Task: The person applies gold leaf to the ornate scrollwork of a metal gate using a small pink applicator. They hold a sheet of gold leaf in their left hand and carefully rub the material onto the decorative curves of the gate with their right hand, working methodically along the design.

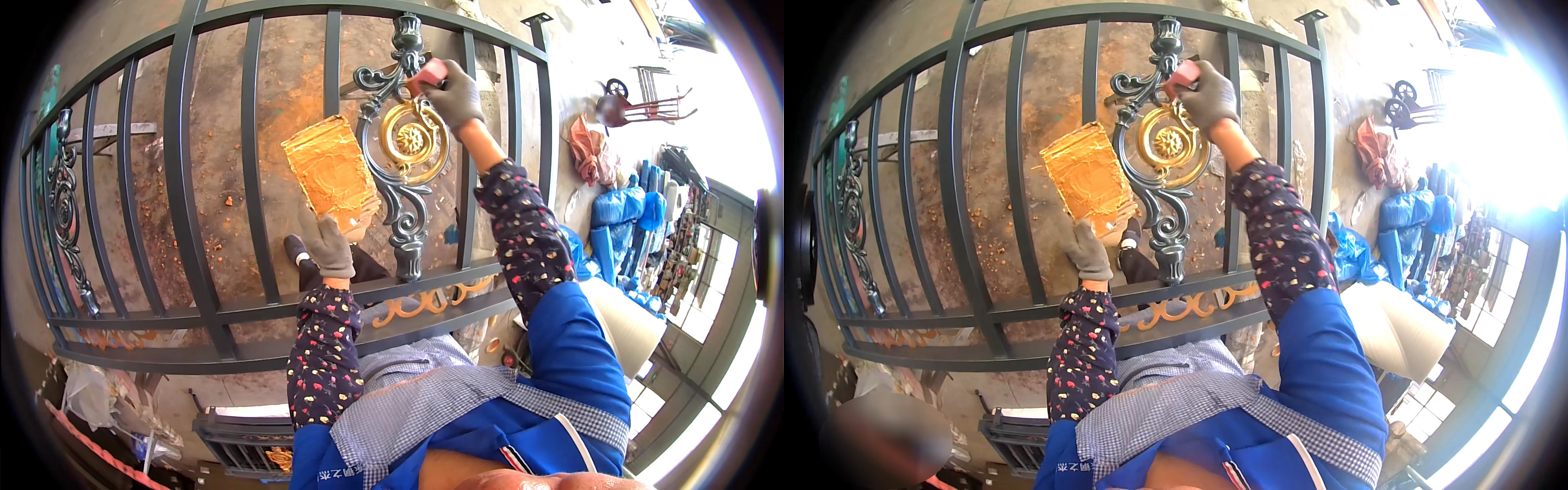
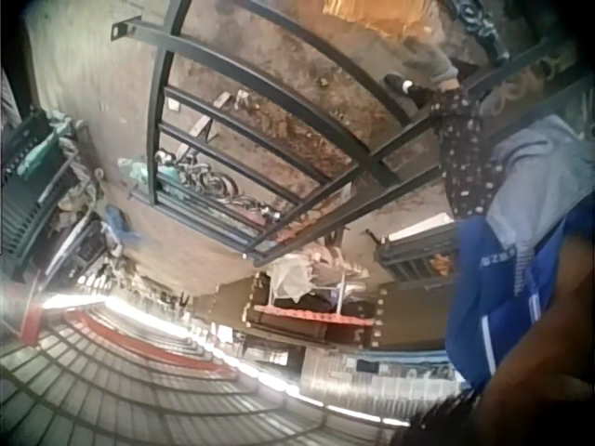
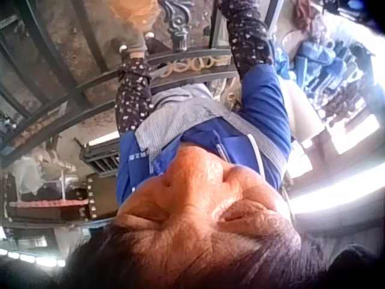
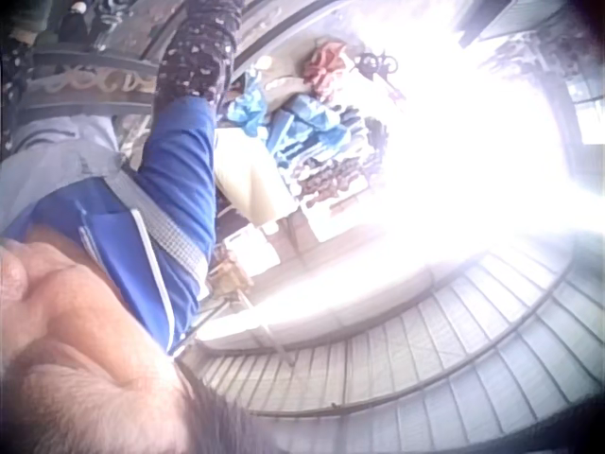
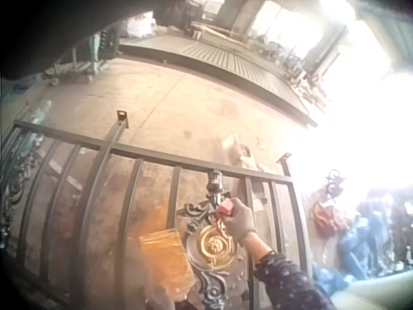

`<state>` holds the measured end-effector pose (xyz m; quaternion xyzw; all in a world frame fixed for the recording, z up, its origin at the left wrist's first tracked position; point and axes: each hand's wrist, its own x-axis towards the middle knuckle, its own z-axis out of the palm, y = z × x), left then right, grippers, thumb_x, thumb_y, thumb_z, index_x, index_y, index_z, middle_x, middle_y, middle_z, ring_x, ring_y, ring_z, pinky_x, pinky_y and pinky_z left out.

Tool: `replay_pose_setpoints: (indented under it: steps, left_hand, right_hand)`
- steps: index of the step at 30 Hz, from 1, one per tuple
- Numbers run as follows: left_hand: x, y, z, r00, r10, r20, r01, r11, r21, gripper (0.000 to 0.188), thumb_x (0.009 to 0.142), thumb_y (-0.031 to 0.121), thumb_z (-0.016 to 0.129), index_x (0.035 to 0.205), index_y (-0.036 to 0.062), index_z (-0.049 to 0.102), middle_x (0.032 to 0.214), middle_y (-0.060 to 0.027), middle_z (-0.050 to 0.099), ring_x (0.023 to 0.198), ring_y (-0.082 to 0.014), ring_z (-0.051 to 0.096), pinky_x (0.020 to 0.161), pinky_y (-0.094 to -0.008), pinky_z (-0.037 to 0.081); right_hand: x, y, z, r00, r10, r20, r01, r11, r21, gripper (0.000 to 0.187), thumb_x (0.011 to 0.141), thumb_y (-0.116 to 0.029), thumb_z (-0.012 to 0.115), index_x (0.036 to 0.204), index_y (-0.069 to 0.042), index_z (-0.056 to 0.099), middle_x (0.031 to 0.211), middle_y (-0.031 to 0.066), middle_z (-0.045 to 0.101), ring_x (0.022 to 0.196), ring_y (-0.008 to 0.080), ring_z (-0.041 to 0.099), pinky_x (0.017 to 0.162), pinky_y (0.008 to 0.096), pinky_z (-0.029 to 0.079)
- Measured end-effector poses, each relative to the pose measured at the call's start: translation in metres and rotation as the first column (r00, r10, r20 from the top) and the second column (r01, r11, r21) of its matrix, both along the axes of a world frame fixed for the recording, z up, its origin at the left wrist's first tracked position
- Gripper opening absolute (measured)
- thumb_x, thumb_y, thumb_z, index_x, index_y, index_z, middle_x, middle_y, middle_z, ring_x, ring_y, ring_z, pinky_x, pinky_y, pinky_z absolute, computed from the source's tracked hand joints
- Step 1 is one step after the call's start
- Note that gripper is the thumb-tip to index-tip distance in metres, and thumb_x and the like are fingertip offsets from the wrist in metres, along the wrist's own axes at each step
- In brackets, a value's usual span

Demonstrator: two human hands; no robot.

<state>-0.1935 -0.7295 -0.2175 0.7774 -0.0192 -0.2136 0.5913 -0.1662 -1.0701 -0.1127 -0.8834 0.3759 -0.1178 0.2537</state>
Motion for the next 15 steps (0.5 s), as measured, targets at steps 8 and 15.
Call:
replay_pose_setpoints:
  steps: [8, 15]
  left_hand:
    - [0.013, -0.009, 0.03, 0.977, 0.035, 0.212, -0.032, 0.999, -0.021, 0.049, 0.096, 0.015, 0.044, 0.138, -0.0116, 0.046, 0.124, -0.0243, 0.062, 0.108, -0.0323, 0.063, 0.094, -0.0386, 0.049]
    - [0.013, -0.011, 0.039, 0.973, 0.055, 0.226, -0.045, 0.998, -0.052, 0.05, 0.096, 0.015, 0.045, 0.137, -0.0141, 0.045, 0.122, -0.0249, 0.061, 0.105, -0.0315, 0.063, 0.092, -0.0388, 0.05]
  right_hand:
    - [0.013, -0.004, 0.002, 0.912, 0.232, -0.339, -0.289, 0.949, -0.127, 0.034, 0.083, -0.032, 0.075, 0.108, -0.012, 0.063, 0.098, 0.0137, 0.07, 0.095, 0.0377, 0.067, 0.08, 0.0459, 0.052]
    - [0.014, 0.009, 0.001, 0.902, 0.339, -0.268, -0.355, 0.935, -0.016, 0.031, 0.083, -0.025, 0.076, 0.109, -0.012, 0.064, 0.094, 0.0156, 0.07, 0.094, 0.0384, 0.067, 0.081, 0.0468, 0.051]
